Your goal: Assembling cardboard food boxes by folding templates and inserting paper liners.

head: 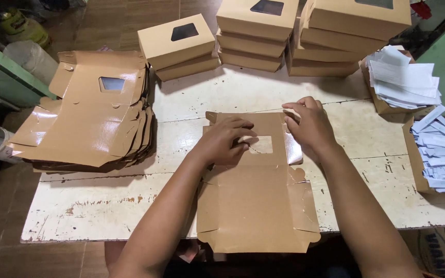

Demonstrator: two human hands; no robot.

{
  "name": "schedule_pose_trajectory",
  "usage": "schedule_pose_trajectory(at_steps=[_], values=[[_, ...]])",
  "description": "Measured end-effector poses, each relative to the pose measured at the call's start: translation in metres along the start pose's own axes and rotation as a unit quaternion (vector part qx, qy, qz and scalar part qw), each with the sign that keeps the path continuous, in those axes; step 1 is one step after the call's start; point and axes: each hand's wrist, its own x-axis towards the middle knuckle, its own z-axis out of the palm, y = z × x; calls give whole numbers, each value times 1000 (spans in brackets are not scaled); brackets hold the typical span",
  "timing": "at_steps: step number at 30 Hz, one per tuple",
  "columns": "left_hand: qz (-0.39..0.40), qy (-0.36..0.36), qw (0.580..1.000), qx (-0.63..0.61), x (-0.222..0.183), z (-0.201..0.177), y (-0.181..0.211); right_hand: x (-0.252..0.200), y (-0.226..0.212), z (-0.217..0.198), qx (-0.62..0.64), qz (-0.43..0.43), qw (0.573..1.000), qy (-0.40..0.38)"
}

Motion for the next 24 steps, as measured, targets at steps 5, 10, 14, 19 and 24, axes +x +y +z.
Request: schedule_pose_trajectory(at_steps=[5,10,14,19,24], values=[[-71,126,979,143,0,3,-27,-2,-12,-17,33,26,999,-2],[-235,253,923,170,-7,-1,-38,-2,-1,-8,11,25,1000,7],[-226,244,939,85,-8,-7,-26,-6,-14,-9,-61,-32,995,71],[-146,201,965,82,-4,3,-27,-16,-59,-30,-82,-124,988,50],[-129,125,972,152,-1,8,-29,-23,-95,-45,-84,-100,987,-90]])
